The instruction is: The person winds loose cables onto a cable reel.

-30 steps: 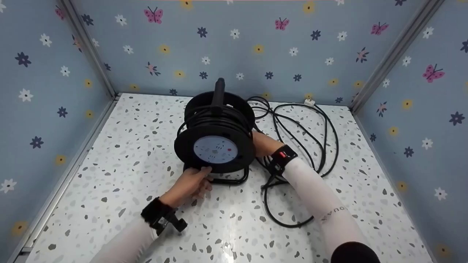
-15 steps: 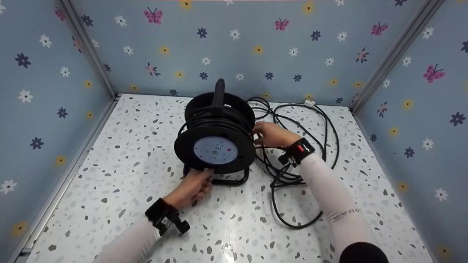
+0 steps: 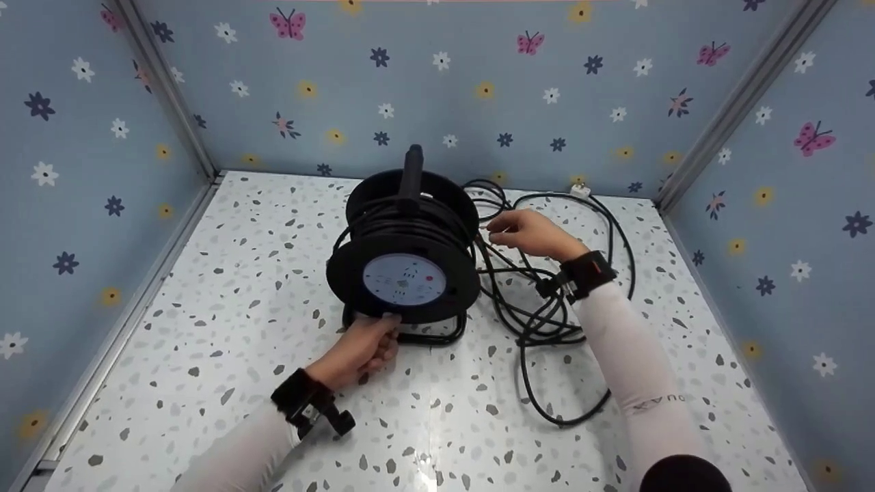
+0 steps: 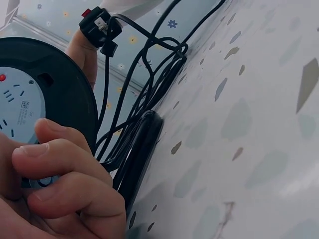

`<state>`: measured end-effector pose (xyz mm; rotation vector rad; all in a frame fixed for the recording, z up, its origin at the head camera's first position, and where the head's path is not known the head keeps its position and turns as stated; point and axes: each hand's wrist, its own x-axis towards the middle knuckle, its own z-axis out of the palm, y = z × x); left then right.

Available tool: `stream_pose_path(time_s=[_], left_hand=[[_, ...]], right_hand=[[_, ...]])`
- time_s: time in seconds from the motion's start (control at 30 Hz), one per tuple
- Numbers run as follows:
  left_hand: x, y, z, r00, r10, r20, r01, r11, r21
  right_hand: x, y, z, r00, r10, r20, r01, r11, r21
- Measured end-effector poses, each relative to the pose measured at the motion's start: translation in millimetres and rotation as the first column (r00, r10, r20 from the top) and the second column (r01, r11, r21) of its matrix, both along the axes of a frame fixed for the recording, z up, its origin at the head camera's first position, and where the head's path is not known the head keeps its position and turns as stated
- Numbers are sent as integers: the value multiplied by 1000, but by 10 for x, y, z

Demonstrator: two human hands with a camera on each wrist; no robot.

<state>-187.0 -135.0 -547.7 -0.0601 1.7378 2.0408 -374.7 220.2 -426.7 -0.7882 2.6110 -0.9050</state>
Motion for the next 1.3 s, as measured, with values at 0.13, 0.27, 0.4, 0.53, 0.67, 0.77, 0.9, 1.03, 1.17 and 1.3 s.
stream_pose_path(time_s=[0.13, 0.27, 0.4, 0.53, 0.67, 0.77, 0.9, 1.03, 1.17, 1.3], left_hand=[[2, 2, 5, 1000, 1, 0, -1, 1000, 13], [5, -3, 9, 1000, -5, 5, 5, 1000, 5], [3, -11, 15, 1000, -8, -8, 8, 1000, -11], [1, -15, 11, 1000, -8, -17, 7, 1000, -7], [6, -2, 2, 1000, -12, -10, 12, 1000, 5], [15, 13, 0, 1000, -12, -5, 12, 1000, 3], [27, 20, 5, 1000, -14, -5, 14, 1000, -1], [24, 14, 15, 1000, -12, -11, 12, 1000, 5], [21, 3, 16, 1000, -16, -16, 16, 1000, 7], [29, -5, 9, 1000, -18, -11, 18, 1000, 6]], right_hand=[[138, -52, -88, 1000, -18, -24, 18, 1000, -19], [368, -105, -201, 995, -45, -85, 42, 998, -42], [629, -172, -321, 988, -83, -129, 71, 993, -99], [824, -238, -440, 987, -128, -99, 107, 976, -191], [978, -255, -480, 985, -169, 36, 172, 930, -326], [1068, -244, -428, 974, -164, 158, 219, 868, -446], [1160, -238, -257, 951, -74, 300, 249, 756, -605], [1158, -194, -66, 952, -23, 305, 235, 695, -680], [974, -110, -1, 972, -128, 197, 223, 762, -607], [660, -37, -90, 972, -230, 39, 229, 910, -345]])
